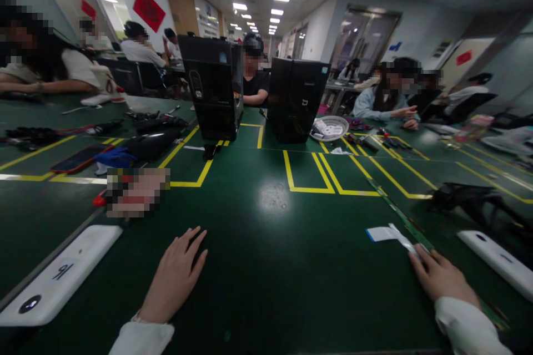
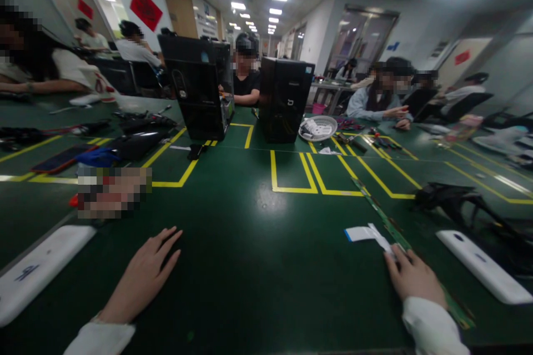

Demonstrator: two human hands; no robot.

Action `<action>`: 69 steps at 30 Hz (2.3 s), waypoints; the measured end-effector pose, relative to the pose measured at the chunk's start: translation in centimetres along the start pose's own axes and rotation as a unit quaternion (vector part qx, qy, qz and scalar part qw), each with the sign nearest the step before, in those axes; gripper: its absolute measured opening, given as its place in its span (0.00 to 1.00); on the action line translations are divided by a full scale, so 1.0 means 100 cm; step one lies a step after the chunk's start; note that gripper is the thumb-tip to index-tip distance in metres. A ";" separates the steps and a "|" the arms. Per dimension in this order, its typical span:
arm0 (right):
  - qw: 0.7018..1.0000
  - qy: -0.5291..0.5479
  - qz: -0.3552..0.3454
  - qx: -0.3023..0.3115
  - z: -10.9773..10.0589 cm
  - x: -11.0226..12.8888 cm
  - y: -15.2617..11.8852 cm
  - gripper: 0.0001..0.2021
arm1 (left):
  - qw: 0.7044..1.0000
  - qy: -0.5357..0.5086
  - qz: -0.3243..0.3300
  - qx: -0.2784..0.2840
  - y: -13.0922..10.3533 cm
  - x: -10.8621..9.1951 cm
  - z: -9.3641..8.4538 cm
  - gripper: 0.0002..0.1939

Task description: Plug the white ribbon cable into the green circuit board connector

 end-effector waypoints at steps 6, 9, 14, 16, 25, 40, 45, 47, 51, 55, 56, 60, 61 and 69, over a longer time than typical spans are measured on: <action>0.984 -0.034 0.133 0.109 0.000 0.011 0.044 0.32 | 1.000 -0.002 -0.004 -0.002 -0.001 0.001 0.002 0.27; 0.975 -0.042 0.182 0.120 -0.005 0.016 0.047 0.30 | 1.000 0.001 -0.001 -0.011 -0.001 0.002 0.003 0.27; 0.969 -0.033 0.198 0.141 -0.005 0.021 0.047 0.30 | 1.000 0.005 -0.006 -0.001 -0.002 0.005 0.006 0.28; 0.968 -0.030 0.201 0.147 -0.004 0.022 0.047 0.31 | 1.000 0.004 -0.011 0.008 -0.002 0.005 0.006 0.29; 0.989 -0.030 0.140 0.023 -0.002 0.026 0.054 0.29 | 1.000 0.005 -0.009 0.006 -0.002 0.003 0.004 0.28; 0.955 0.105 -0.275 0.015 -0.007 0.282 0.009 0.21 | 1.000 0.002 -0.001 -0.018 -0.001 -0.003 -0.002 0.27; 0.889 0.190 -0.412 0.057 -0.033 0.381 -0.056 0.19 | 1.000 -0.001 -0.006 -0.016 -0.001 -0.002 -0.002 0.27; 0.864 0.212 -0.450 0.079 -0.045 0.409 -0.084 0.19 | 1.000 0.001 -0.006 -0.014 -0.001 -0.003 -0.002 0.27; 0.821 0.234 -0.503 0.133 -0.064 0.440 -0.130 0.20 | 1.000 0.004 -0.019 0.003 -0.001 -0.001 -0.001 0.27; 0.782 0.237 -0.549 0.175 -0.075 0.448 -0.165 0.22 | 1.000 0.005 -0.025 0.018 -0.002 0.000 0.001 0.27; 0.773 0.239 -0.559 0.181 -0.077 0.448 -0.171 0.23 | 0.999 0.003 -0.026 0.018 -0.002 0.001 0.001 0.27; 0.756 0.238 -0.578 0.194 -0.081 0.447 -0.183 0.24 | 1.000 -0.002 -0.021 0.009 -0.002 0.001 0.001 0.27; 0.755 0.237 -0.579 0.196 -0.082 0.446 -0.184 0.24 | 1.000 -0.001 -0.020 0.007 -0.002 0.001 0.001 0.27; 0.800 0.232 -0.535 0.142 -0.066 0.421 -0.136 0.30 | 1.000 0.008 -0.015 0.011 -0.001 0.000 0.001 0.27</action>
Point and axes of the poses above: each hand's wrist, its own y-axis towards the middle knuckle, its own z-axis out of the palm, x = y × z, the point moved 10 cm from there along y, towards the middle knuckle, and after that the axes turned 8 degrees about z, right-handed, at the moved point
